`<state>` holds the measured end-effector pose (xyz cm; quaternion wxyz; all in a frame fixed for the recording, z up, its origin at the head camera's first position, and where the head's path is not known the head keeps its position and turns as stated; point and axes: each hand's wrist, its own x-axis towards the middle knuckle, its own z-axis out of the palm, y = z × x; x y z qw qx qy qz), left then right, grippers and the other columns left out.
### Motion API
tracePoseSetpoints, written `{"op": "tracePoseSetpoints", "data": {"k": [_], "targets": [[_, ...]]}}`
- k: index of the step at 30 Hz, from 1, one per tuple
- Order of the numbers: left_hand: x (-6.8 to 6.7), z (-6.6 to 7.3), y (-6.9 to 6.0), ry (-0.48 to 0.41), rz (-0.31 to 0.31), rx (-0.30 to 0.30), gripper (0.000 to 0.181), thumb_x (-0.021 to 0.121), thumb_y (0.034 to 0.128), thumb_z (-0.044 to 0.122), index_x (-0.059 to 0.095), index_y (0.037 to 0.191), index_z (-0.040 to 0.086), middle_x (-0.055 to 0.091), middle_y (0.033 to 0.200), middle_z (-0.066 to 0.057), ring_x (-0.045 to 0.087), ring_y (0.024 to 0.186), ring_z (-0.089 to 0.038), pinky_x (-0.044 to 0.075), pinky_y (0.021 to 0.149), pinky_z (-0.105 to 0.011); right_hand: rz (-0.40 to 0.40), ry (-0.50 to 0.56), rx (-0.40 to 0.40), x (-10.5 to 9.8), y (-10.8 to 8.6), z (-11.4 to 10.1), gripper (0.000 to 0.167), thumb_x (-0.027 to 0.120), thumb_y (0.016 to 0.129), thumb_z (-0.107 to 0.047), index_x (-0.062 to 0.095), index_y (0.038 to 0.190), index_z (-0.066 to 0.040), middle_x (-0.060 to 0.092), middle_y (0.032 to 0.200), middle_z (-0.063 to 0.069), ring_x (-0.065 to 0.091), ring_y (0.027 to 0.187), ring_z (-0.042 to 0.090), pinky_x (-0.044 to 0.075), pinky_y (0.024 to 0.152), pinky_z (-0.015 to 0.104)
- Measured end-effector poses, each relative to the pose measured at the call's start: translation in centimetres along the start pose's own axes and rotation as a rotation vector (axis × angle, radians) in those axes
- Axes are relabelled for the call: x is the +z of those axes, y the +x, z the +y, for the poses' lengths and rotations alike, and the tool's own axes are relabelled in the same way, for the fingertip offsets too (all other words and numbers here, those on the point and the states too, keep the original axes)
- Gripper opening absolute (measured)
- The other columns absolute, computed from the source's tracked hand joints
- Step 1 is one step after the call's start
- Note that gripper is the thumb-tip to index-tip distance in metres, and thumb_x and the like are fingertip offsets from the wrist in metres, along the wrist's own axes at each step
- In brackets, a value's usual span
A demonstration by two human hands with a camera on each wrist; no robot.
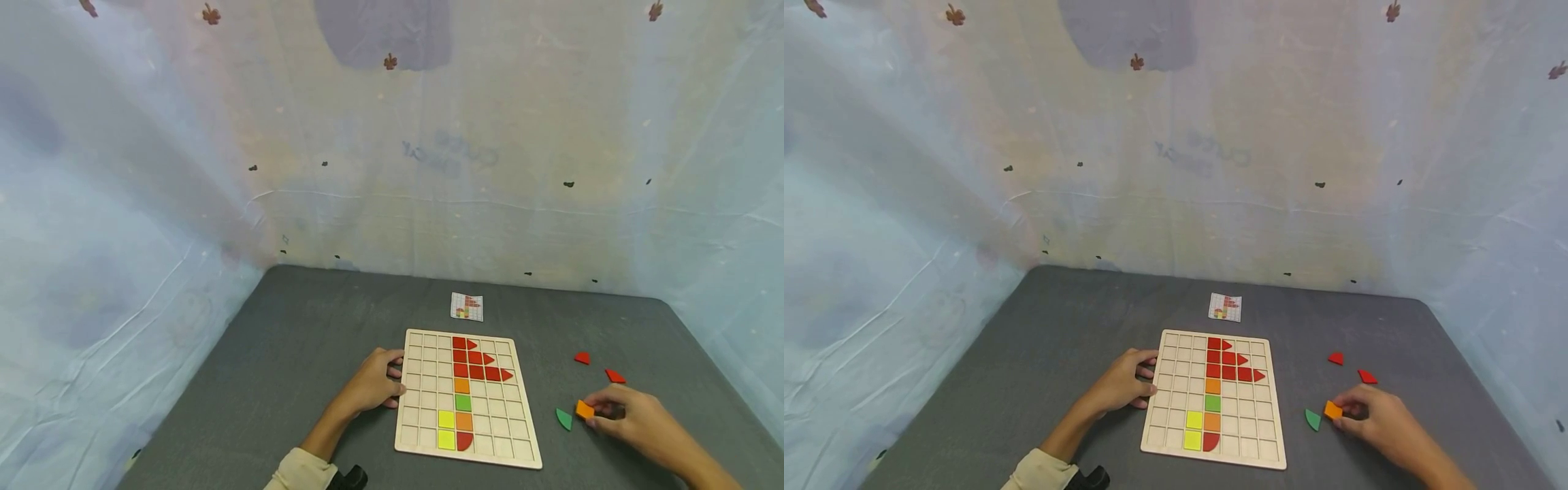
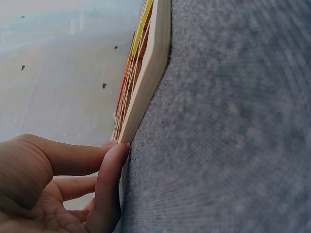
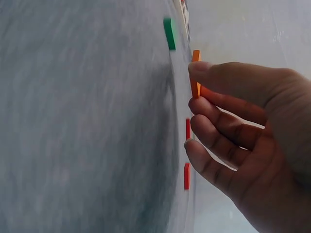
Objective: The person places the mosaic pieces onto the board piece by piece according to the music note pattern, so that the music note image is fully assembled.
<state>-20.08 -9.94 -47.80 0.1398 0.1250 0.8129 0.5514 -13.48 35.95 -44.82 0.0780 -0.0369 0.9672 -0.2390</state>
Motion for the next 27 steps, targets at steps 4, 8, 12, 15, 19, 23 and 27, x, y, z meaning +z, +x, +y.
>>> {"op": "tracePoseSetpoints", "data": {"k": [4,8,12,15,19,23,27], "targets": [[0.0,0.0,0.0,-0.002,-0.002,0.000,0.069,0.075,0.0862,-0.012,0.051,0.151,-0.008,0.054,0.128,-0.018,0.060,0.108,-0.028,0.066,0.059,-0.033,0.027,0.009,-0.059,0.4,0.2,-1.1,0.024,0.088,0.087,-0.031,0.078,0.105,-0.018,0.071,0.102,-0.006,0.060,0.083,-0.001,0.056,0.068,0.024],[0.0,0.0,0.0,-0.005,-0.003,0.001,0.069,0.075,0.0862,-0.012,0.051,0.151,-0.008,0.054,0.128,-0.018,0.060,0.108,-0.028,0.066,0.059,-0.033,0.028,0.035,-0.097,0.8,0.5,-2.1,0.024,0.089,0.086,-0.029,0.078,0.104,-0.018,0.071,0.101,-0.005,0.061,0.084,-0.001,0.057,0.068,0.024],[0.0,0.1,-0.1,-0.005,0.003,0.004,0.069,0.075,0.0858,-0.012,0.051,0.150,-0.008,0.054,0.128,-0.018,0.060,0.107,-0.028,0.066,0.058,-0.033,0.017,0.072,-0.115,1.3,1.0,-3.3,0.024,0.088,0.086,-0.029,0.078,0.104,-0.017,0.070,0.101,-0.005,0.060,0.084,-0.001,0.057,0.068,0.023],[-0.1,0.1,-0.1,-0.003,0.002,0.003,0.069,0.075,0.0860,-0.012,0.051,0.150,-0.008,0.054,0.127,-0.018,0.060,0.107,-0.028,0.066,0.058,-0.033,0.034,0.085,-0.155,1.7,1.2,-4.1,0.024,0.089,0.085,-0.028,0.078,0.104,-0.018,0.069,0.099,-0.007,0.059,0.083,-0.001,0.056,0.067,0.023],[-0.1,0.2,-0.1,-0.006,-0.004,0.002,0.069,0.075,0.0862,-0.012,0.051,0.151,-0.008,0.054,0.126,-0.017,0.059,0.107,-0.027,0.066,0.059,-0.033,0.040,0.090,-0.201,2.2,1.6,-5.2,0.024,0.089,0.085,-0.029,0.078,0.104,-0.020,0.068,0.098,-0.010,0.059,0.084,0.001,0.054,0.067,0.023],[-0.2,0.1,0.0,-0.007,-0.005,0.005,0.070,0.075,0.0859,-0.012,0.051,0.151,-0.007,0.055,0.125,-0.017,0.059,0.106,-0.027,0.066,0.059,-0.034,0.027,0.107,-0.235,2.8,2.1,-6.3,0.023,0.089,0.085,-0.029,0.078,0.104,-0.020,0.067,0.097,-0.010,0.059,0.085,0.002,0.054,0.068,0.023],[-0.2,-0.1,0.0,-0.007,-0.006,0.005,0.070,0.076,0.0856,-0.012,0.051,0.151,-0.007,0.055,0.125,-0.016,0.059,0.106,-0.027,0.066,0.059,-0.033,0.008,0.110,-0.267,3.3,2.6,-7.4,0.023,0.088,0.086,-0.028,0.078,0.104,-0.019,0.066,0.097,-0.011,0.058,0.085,0.002,0.055,0.069,0.024]]}}
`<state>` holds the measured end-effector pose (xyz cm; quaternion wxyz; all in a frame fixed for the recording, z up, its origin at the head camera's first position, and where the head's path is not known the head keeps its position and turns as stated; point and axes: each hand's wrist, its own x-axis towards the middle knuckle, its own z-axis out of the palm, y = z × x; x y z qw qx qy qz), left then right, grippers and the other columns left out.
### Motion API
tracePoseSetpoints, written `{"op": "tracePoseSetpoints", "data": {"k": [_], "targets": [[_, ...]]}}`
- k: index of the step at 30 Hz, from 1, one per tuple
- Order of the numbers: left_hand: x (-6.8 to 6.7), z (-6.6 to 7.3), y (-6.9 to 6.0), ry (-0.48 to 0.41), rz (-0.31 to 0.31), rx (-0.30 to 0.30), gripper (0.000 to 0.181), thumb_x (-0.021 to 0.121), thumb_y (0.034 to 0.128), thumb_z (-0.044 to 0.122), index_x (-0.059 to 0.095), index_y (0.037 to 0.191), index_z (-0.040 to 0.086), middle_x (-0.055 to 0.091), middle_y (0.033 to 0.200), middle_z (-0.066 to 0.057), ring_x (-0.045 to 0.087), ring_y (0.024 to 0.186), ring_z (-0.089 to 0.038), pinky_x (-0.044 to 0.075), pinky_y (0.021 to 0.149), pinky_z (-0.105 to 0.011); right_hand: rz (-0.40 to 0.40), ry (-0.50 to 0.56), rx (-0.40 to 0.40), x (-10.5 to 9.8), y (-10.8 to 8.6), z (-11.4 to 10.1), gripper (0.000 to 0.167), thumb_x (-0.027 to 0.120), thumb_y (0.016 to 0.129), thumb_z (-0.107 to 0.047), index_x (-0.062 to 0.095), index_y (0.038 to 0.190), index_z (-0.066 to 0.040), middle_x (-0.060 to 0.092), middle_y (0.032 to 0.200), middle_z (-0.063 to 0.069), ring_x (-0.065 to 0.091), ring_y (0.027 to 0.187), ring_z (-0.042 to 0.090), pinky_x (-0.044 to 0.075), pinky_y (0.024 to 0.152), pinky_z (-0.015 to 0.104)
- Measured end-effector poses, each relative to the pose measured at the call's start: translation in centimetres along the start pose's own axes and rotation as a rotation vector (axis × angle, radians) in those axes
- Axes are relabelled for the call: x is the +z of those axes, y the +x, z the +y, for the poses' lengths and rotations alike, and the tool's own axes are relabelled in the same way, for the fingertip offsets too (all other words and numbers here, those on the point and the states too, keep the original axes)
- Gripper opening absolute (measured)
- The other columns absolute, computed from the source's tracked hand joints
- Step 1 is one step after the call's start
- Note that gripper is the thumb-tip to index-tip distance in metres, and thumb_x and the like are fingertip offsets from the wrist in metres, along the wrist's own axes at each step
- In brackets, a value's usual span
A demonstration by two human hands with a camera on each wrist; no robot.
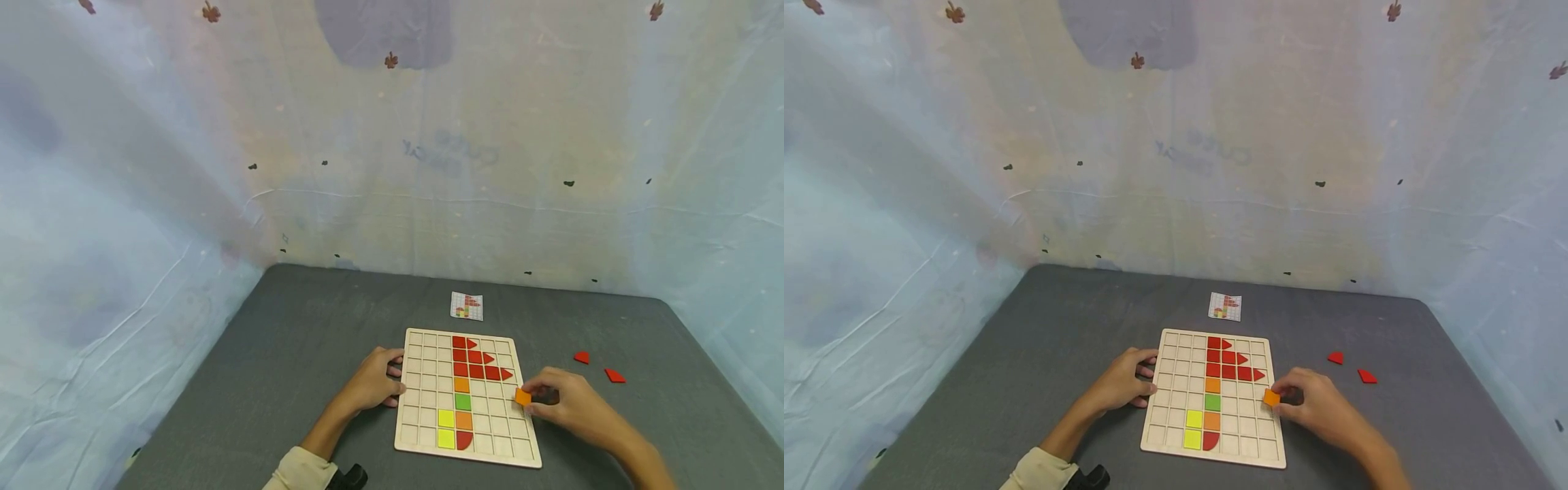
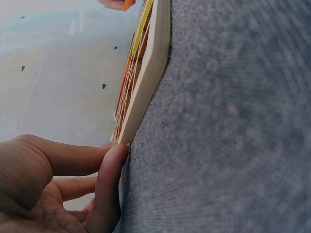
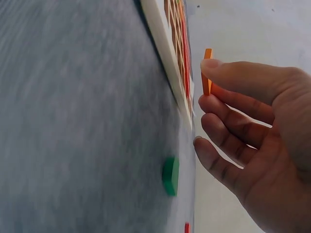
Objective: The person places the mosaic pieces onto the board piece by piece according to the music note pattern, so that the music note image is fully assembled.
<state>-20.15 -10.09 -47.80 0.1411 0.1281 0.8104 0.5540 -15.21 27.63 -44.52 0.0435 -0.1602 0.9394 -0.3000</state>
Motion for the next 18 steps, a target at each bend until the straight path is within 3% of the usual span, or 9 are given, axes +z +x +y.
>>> {"op": "tracePoseSetpoints", "data": {"k": [11,18], "targets": [[0.0,0.0,0.0,-0.002,-0.001,0.001,0.069,0.076,0.0856,-0.012,0.051,0.150,-0.008,0.055,0.126,-0.017,0.059,0.106,-0.027,0.066,0.059,-0.034,-0.026,0.032,-0.059,1.2,1.4,-1.9,0.022,0.087,0.087,-0.025,0.077,0.105,-0.018,0.066,0.101,-0.009,0.056,0.083,0.005,0.050,0.067,0.023],[0.0,0.0,0.0,-0.004,0.000,0.000,0.070,0.075,0.0852,-0.013,0.051,0.151,-0.008,0.055,0.126,-0.017,0.059,0.106,-0.027,0.066,0.059,-0.034,-0.055,0.051,-0.110,2.0,2.3,-3.1,0.019,0.086,0.088,-0.022,0.077,0.104,-0.018,0.067,0.101,-0.010,0.058,0.087,0.005,0.054,0.070,0.023]]}}
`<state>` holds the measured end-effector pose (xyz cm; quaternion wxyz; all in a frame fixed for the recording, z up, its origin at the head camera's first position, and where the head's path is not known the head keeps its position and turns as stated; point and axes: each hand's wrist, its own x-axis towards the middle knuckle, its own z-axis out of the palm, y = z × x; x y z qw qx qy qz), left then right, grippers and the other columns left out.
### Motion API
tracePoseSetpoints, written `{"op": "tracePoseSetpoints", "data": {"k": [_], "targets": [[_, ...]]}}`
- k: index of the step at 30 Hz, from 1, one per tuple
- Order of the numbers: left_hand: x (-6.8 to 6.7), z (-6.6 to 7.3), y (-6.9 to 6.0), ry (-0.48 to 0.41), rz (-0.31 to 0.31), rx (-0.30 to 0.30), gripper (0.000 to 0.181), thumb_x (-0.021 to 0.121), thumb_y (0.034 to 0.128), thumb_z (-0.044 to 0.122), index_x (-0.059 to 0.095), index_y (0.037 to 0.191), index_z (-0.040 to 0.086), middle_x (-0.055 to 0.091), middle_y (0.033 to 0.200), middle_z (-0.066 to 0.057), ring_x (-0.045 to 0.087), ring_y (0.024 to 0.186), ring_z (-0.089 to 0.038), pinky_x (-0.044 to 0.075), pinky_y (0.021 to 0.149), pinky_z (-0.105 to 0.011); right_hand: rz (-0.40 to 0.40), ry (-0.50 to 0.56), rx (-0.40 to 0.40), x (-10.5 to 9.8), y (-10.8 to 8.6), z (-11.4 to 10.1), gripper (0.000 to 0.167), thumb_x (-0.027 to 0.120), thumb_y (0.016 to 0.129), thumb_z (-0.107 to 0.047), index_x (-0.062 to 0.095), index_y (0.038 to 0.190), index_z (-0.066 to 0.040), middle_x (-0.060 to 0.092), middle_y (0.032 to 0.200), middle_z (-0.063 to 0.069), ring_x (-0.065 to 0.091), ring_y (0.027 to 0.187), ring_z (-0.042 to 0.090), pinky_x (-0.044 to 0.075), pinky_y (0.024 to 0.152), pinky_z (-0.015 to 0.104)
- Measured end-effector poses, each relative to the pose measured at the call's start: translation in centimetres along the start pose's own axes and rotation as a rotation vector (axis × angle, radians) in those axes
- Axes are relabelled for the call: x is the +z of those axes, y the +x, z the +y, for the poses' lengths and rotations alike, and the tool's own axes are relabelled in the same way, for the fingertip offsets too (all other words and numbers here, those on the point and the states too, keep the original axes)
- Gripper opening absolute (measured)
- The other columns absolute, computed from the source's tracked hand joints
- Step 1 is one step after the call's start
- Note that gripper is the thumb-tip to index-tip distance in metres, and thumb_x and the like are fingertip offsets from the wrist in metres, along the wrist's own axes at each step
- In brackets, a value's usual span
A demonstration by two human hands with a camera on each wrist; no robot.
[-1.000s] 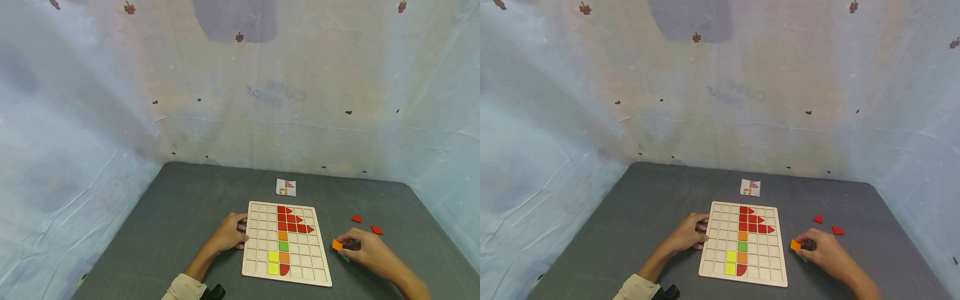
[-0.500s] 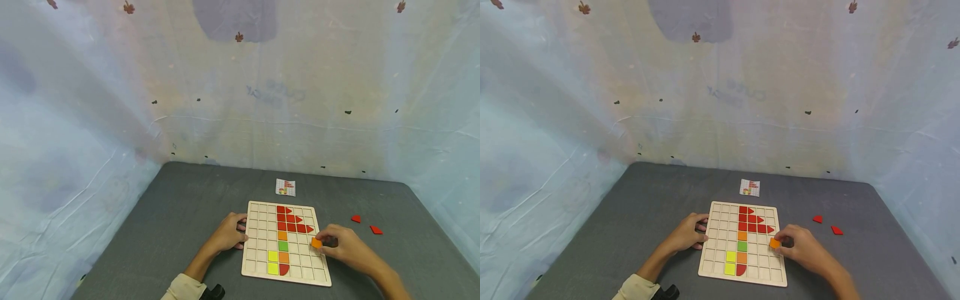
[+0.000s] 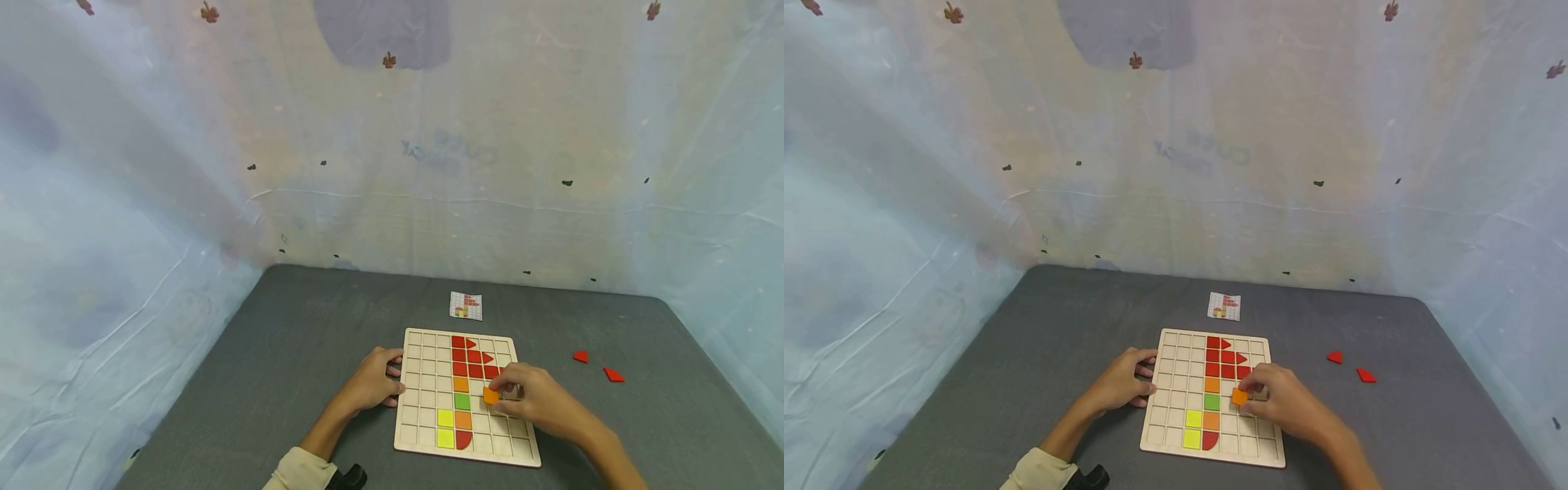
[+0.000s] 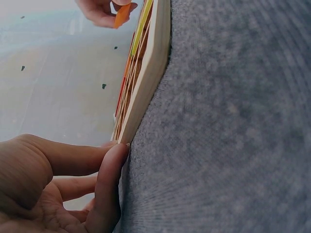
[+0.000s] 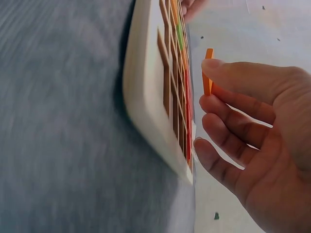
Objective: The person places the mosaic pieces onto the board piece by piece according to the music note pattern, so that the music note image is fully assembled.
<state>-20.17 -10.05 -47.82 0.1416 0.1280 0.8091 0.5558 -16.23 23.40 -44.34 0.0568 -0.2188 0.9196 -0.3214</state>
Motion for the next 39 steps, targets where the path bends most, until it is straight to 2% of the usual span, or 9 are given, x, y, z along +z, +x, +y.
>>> {"op": "tracePoseSetpoints", "data": {"k": [15,20,26,34,39], "targets": [[0.0,0.0,-0.1,0.009,0.001,0.005,0.069,0.075,0.0857,-0.013,0.051,0.150,-0.009,0.054,0.127,-0.018,0.059,0.107,-0.028,0.066,0.059,-0.033,-0.050,0.045,-0.069,2.4,2.0,-2.0,0.018,0.086,0.089,-0.026,0.078,0.104,-0.019,0.069,0.099,-0.011,0.058,0.091,0.006,0.054,0.077,0.025],[0.0,0.0,-0.1,0.012,0.005,0.017,0.070,0.075,0.0846,-0.013,0.051,0.150,-0.010,0.054,0.126,-0.019,0.060,0.106,-0.027,0.065,0.058,-0.033,-0.074,0.040,-0.056,2.9,2.4,-2.9,0.020,0.086,0.089,-0.030,0.078,0.105,-0.021,0.069,0.102,-0.015,0.058,0.095,0.008,0.054,0.081,0.027],[0.1,0.1,-0.1,0.016,0.008,0.009,0.070,0.075,0.0846,-0.014,0.051,0.150,-0.009,0.055,0.126,-0.019,0.060,0.105,-0.027,0.065,0.058,-0.033,-0.097,0.066,-0.048,3.6,2.9,-3.7,0.021,0.087,0.089,-0.028,0.078,0.105,-0.020,0.069,0.100,-0.013,0.059,0.089,0.010,0.053,0.075,0.025],[0.1,0.2,0.0,0.013,0.007,-0.005,0.071,0.076,0.0842,-0.014,0.051,0.151,-0.009,0.054,0.127,-0.018,0.060,0.105,-0.026,0.066,0.058,-0.033,-0.112,0.066,-0.054,4.3,3.4,-4.6,0.022,0.086,0.089,-0.027,0.078,0.107,-0.019,0.069,0.104,-0.012,0.062,0.097,0.011,0.057,0.085,0.031],[0.1,0.1,0.0,0.012,0.005,-0.007,0.071,0.076,0.0840,-0.014,0.052,0.150,-0.008,0.054,0.126,-0.019,0.060,0.104,-0.026,0.066,0.058,-0.034,-0.129,0.083,-0.063,4.7,3.7,-5.1,0.022,0.086,0.088,-0.024,0.078,0.107,-0.016,0.069,0.104,-0.011,0.061,0.095,0.010,0.058,0.084,0.031]]}}
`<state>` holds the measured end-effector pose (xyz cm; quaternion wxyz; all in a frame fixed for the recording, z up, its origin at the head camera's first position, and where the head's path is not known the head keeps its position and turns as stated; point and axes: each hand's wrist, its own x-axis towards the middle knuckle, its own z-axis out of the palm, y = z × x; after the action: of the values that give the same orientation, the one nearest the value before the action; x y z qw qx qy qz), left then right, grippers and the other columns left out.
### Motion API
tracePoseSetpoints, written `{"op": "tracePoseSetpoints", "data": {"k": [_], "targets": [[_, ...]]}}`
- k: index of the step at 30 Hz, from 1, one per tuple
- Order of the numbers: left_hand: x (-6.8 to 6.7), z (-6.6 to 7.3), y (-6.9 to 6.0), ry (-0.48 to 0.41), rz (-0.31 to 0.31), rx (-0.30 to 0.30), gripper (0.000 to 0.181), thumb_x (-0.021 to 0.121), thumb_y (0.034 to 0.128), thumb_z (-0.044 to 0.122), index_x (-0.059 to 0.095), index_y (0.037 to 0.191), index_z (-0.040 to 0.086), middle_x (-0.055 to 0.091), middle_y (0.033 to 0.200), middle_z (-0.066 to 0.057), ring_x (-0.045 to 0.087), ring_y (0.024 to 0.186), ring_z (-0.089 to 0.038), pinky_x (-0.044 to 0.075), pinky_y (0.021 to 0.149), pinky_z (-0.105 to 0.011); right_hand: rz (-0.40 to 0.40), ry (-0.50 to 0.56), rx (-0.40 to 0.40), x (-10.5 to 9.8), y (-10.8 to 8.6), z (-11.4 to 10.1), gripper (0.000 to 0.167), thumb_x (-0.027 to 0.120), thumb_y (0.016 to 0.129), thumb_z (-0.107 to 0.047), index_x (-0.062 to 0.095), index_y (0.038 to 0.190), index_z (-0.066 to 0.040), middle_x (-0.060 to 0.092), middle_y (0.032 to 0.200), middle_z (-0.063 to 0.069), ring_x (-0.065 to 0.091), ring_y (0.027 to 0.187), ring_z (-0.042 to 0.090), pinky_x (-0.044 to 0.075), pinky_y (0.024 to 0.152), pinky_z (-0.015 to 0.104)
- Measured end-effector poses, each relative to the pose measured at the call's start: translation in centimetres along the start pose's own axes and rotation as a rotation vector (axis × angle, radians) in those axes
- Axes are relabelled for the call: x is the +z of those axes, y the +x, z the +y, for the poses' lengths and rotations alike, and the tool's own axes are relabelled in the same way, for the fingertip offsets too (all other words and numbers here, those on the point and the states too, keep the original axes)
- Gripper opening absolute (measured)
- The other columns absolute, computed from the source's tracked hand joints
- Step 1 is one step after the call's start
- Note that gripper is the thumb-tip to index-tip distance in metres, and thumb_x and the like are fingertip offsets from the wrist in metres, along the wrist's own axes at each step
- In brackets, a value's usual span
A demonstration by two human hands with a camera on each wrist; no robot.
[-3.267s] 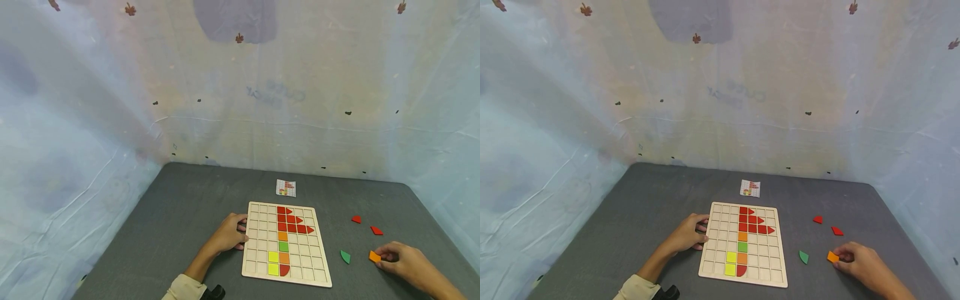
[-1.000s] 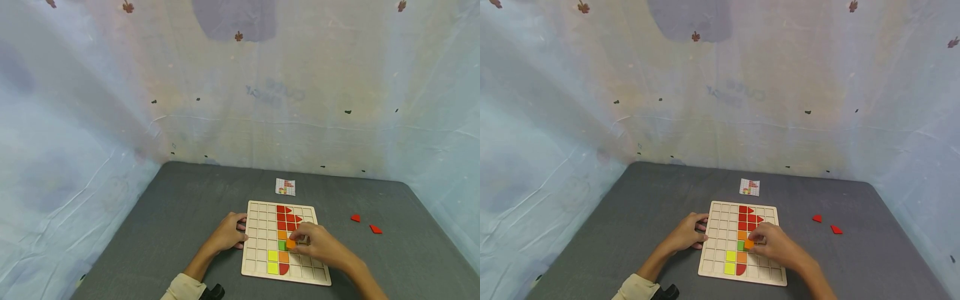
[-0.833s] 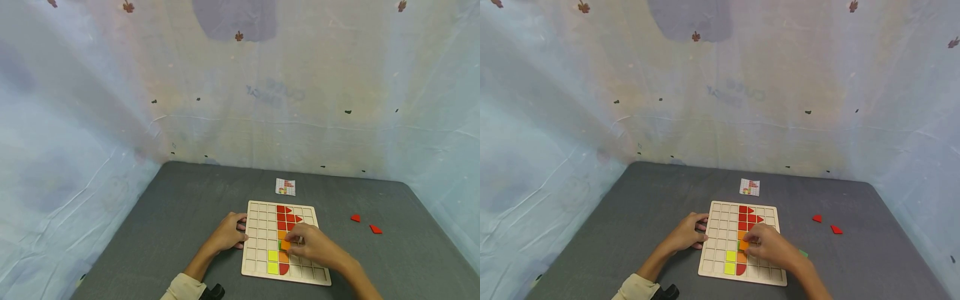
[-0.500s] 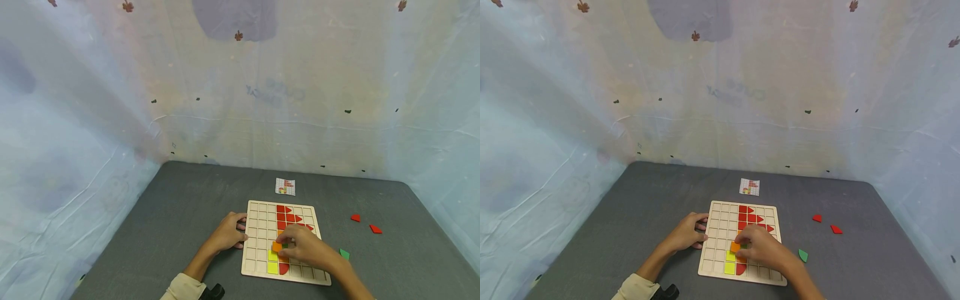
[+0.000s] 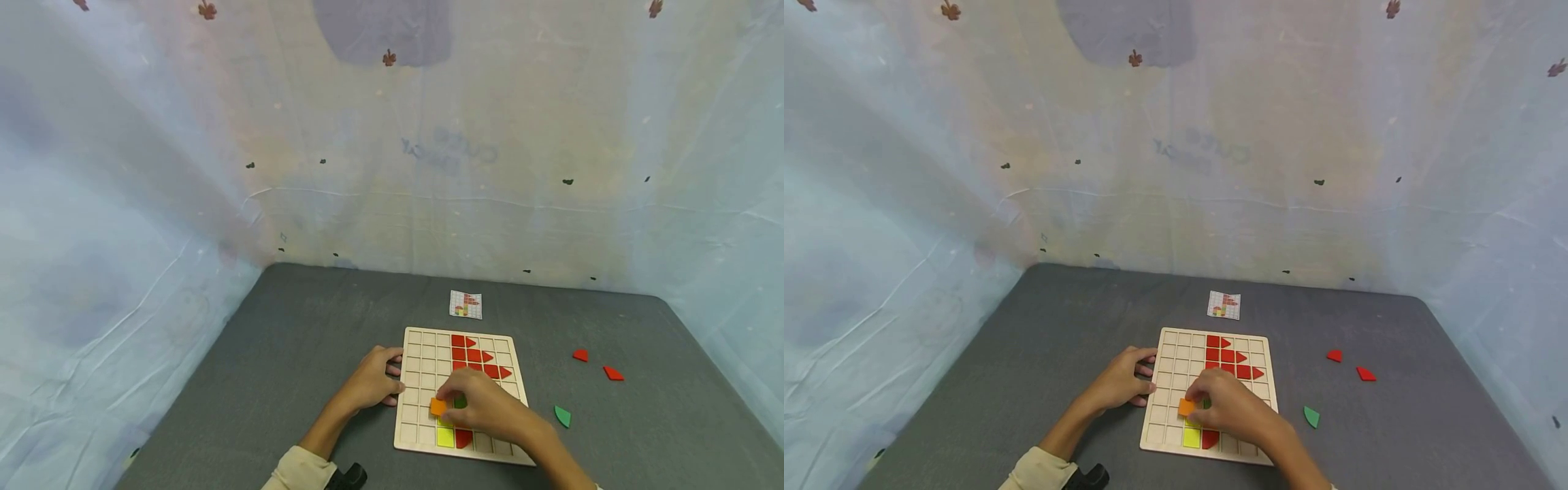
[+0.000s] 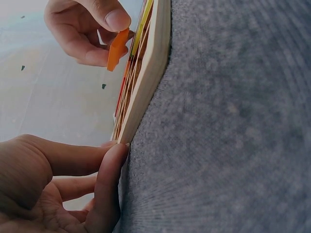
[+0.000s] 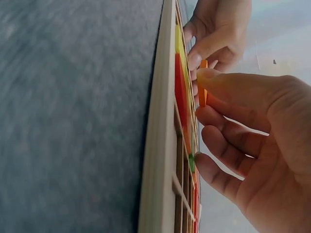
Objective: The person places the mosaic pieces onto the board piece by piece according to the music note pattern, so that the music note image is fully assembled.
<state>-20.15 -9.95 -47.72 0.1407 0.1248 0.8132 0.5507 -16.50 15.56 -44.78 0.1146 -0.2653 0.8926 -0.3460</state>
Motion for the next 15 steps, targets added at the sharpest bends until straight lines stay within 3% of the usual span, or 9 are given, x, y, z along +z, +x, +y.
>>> {"op": "tracePoseSetpoints", "data": {"k": [15], "targets": [[0.11,0.02,-0.08,-0.007,0.000,-0.006,0.070,0.076,0.0846,-0.013,0.052,0.150,-0.008,0.054,0.126,-0.018,0.061,0.104,-0.026,0.066,0.058,-0.033,-0.026,-0.059,-0.057,0.89,0.64,-0.64,0.019,0.087,0.089,-0.030,0.078,0.101,-0.020,0.066,0.095,-0.015,0.057,0.091,0.006,0.054,0.080,0.027]]}}
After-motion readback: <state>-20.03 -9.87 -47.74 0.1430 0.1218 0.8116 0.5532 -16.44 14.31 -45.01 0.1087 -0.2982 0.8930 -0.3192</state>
